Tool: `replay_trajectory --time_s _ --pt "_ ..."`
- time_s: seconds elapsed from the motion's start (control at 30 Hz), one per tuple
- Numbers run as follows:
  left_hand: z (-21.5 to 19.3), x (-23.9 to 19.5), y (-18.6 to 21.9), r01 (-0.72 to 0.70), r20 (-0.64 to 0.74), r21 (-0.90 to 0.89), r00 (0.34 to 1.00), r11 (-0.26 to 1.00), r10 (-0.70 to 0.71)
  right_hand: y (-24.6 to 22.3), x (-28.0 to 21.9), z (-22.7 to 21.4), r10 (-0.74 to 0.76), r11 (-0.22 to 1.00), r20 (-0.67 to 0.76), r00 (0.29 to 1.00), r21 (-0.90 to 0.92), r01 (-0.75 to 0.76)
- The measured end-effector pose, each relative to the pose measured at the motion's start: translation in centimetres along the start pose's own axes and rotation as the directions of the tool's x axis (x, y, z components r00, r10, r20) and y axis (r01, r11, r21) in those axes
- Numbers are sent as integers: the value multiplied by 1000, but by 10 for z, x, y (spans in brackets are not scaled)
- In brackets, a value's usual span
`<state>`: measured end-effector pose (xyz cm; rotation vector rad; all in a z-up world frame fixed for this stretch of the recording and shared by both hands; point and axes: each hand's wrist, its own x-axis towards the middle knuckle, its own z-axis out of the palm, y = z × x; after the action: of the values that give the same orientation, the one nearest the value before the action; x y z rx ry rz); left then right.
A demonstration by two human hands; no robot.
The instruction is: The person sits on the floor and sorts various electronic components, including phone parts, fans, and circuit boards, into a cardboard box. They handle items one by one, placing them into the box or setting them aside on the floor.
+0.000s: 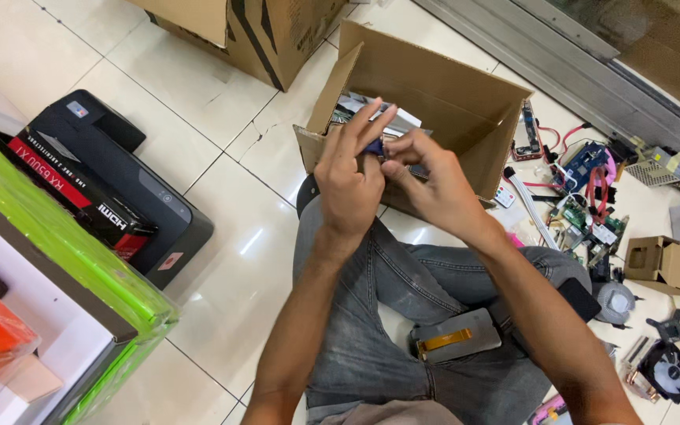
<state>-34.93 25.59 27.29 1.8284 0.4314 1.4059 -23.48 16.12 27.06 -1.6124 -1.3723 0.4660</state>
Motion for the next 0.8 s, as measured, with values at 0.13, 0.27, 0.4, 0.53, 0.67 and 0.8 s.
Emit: replay_trajectory --time_s 0.13,0.27,0.4,0.53,0.67,0.8 --pt "12 -8 -8 -50 -34 -57 998 997 48 42 -5 13 -26 946 -170 985 315 79" --pt "13 -8 -1 3 -3 -143 1000 990 -4 43 -10 15 -55 946 -257 965 297 133" --pt "18 -12 3 54 88 -258 996 965 -32 57 -8 17 -30 944 -353 935 297 143" --pt "21 -17 -2 91 126 -252 990 963 -61 24 2 6 -15 984 -348 937 163 76" --pt "8 -2 -23 60 216 -124 976 990 -33 1 6 -31 -54 995 -184 981 -97 36" --pt "3 24 -21 90 435 -157 900 984 -13 -26 13 -74 -35 908 137 990 -410 88"
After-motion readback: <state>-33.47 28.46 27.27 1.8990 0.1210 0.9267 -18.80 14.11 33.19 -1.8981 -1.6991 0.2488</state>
